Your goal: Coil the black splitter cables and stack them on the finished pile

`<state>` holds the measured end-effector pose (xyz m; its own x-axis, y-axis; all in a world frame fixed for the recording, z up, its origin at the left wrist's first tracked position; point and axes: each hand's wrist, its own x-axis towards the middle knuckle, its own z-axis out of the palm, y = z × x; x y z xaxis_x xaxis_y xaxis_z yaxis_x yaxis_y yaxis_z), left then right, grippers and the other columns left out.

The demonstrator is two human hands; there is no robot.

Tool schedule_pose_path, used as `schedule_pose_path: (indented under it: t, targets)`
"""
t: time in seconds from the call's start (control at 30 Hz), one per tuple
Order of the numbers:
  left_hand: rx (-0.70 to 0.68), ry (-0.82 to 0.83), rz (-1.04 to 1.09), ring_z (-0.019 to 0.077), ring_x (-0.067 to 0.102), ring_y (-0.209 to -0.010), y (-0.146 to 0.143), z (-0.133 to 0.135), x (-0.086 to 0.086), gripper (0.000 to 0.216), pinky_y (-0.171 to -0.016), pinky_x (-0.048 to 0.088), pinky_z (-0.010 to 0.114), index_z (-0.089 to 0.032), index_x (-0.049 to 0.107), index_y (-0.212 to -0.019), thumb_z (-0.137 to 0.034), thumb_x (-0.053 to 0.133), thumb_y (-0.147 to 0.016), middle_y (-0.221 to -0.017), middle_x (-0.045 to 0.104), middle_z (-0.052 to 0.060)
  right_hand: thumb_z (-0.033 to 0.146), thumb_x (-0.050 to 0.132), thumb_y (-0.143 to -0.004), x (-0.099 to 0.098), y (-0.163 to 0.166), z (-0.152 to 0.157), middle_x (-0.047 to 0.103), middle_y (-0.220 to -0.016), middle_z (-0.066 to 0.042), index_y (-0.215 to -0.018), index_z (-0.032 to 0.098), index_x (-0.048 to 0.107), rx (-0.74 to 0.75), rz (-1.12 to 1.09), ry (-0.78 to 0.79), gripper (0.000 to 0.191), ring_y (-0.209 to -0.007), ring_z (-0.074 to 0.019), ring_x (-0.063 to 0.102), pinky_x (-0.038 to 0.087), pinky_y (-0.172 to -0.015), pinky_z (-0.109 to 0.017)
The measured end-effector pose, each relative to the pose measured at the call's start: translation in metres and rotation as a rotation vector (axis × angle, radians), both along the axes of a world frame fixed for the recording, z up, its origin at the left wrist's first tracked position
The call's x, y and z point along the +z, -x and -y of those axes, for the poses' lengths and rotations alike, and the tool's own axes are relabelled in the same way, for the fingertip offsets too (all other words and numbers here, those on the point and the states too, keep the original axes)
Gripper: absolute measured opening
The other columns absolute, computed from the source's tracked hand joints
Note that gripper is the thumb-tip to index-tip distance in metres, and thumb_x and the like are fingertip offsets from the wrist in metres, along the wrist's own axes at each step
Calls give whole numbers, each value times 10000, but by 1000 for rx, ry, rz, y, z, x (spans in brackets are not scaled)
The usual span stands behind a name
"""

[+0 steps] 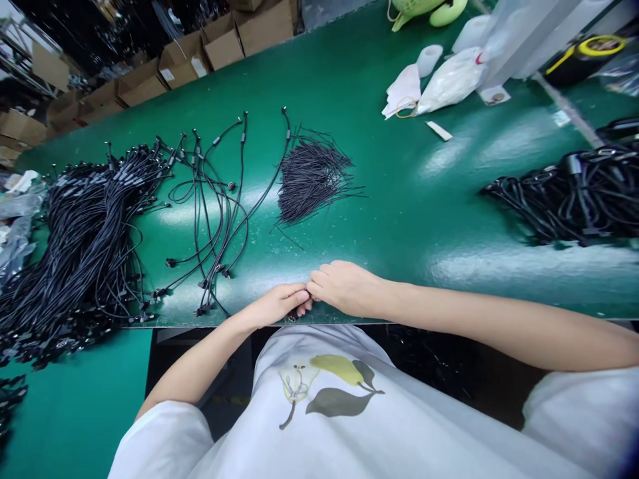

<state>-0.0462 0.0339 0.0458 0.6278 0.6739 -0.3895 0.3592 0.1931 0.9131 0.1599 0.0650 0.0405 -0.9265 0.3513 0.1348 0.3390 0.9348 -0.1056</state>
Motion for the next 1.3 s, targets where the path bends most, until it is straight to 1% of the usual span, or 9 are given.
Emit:
schedule_pose_path:
  t: [0.07, 0.23, 0.3, 0.4, 0.6, 0.67, 0.93, 1.17, 1.3]
  targets:
    - [-7, -43, -45, 143, 505, -637, -2, 3, -3, 425, -633, 428, 258, -176, 539, -801, -533, 355, -942, -709, 530, 8, 156, 409, -947, -1, 0, 0, 556, -757, -48, -823, 164, 529, 5, 7, 13, 173, -670, -179, 465, 226, -594, -314]
    - [92, -542, -366, 182, 466, -666, -6, 8, -2, 267, -663, 388, 291, -209, 515, -774, -363, 394, -955, -712, 504, 19, 177, 432, -945, 4, 5, 3, 570, -834, -72, -883, 157, 542, -156, 62, 42, 128, -708, -193, 508, 253, -584, -312]
    - [105, -592, -364, 189, 451, -669, -5, 8, -1, 258, -674, 374, 292, -217, 498, -756, -356, 401, -952, -704, 487, 17, 147, 412, -940, 6, 7, 3, 573, -802, -69, -896, 150, 545, -178, 96, 46, 140, -659, -184, 498, 230, -555, -310]
    - [88, -472, -264, 186, 437, -666, 1, 6, 0, 283, -668, 359, 291, -222, 496, -772, -422, 404, -950, -716, 491, 16, 130, 409, -933, 4, 7, 1, 570, -738, -52, -854, 158, 545, -89, 104, 39, 160, -613, -173, 478, 205, -542, -311]
    - [1, 153, 133, 159, 510, -691, 14, -2, -6, 402, -720, 432, 302, -152, 549, -910, -533, 421, -916, -727, 504, 12, 171, 391, -957, 3, 10, -10, 610, -796, -56, -882, 164, 570, 83, 96, 62, 194, -652, -174, 509, 230, -572, -313]
    - [50, 211, 156, 150, 512, -665, 15, -1, -9, 411, -711, 452, 310, -128, 549, -917, -512, 401, -921, -718, 494, 11, 187, 398, -964, 7, 13, -14, 630, -812, -61, -905, 158, 585, 69, 141, 144, 198, -679, -175, 538, 241, -581, -308]
    - [-162, -532, -497, 229, 587, -837, 9, 20, -11, 381, -766, 469, 367, -151, 534, -971, -338, 204, -1005, -916, 615, 101, 387, 415, -985, 15, 22, -34, 686, -809, -50, -876, 162, 629, -15, 229, 657, 329, -709, -174, 607, 305, -598, -262]
    - [79, -568, -544, 231, 598, -842, 22, 16, -12, 294, -759, 463, 364, -169, 519, -1015, -331, 274, -997, -915, 633, 98, 407, 415, -973, 25, 32, -40, 682, -845, -55, -880, 163, 651, -82, 25, 800, 352, -755, -171, 607, 371, -666, -258]
    - [412, -274, -194, 158, 496, -621, 38, 7, -18, 302, -654, 423, 297, -184, 533, -868, -403, 348, -964, -641, 490, -8, 403, 347, -985, 19, 33, -55, 674, -911, -42, -1063, 185, 618, -265, -78, 890, 356, -750, -151, 609, 401, -695, -259]
